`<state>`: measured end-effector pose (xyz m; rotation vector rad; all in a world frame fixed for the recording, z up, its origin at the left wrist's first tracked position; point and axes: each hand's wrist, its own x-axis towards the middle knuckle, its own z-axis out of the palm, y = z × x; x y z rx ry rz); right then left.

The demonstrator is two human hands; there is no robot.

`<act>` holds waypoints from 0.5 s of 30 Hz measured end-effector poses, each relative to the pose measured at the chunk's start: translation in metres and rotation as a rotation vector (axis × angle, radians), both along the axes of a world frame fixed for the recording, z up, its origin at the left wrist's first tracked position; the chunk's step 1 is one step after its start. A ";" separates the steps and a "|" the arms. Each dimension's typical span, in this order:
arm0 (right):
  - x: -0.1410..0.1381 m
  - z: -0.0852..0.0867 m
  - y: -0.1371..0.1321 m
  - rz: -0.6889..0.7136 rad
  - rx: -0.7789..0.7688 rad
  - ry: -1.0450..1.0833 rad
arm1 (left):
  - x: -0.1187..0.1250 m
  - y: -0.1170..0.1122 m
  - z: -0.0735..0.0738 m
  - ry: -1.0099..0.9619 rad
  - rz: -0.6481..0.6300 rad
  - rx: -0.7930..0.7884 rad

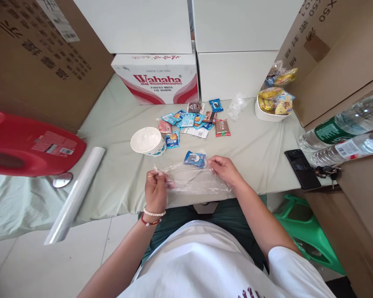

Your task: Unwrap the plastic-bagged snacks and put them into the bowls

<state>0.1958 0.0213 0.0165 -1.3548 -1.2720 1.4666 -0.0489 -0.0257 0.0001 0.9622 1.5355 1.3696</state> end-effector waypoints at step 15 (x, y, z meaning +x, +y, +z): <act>0.124 0.023 0.220 -0.435 0.317 -1.054 | -0.042 -0.005 -0.023 0.216 0.048 -0.019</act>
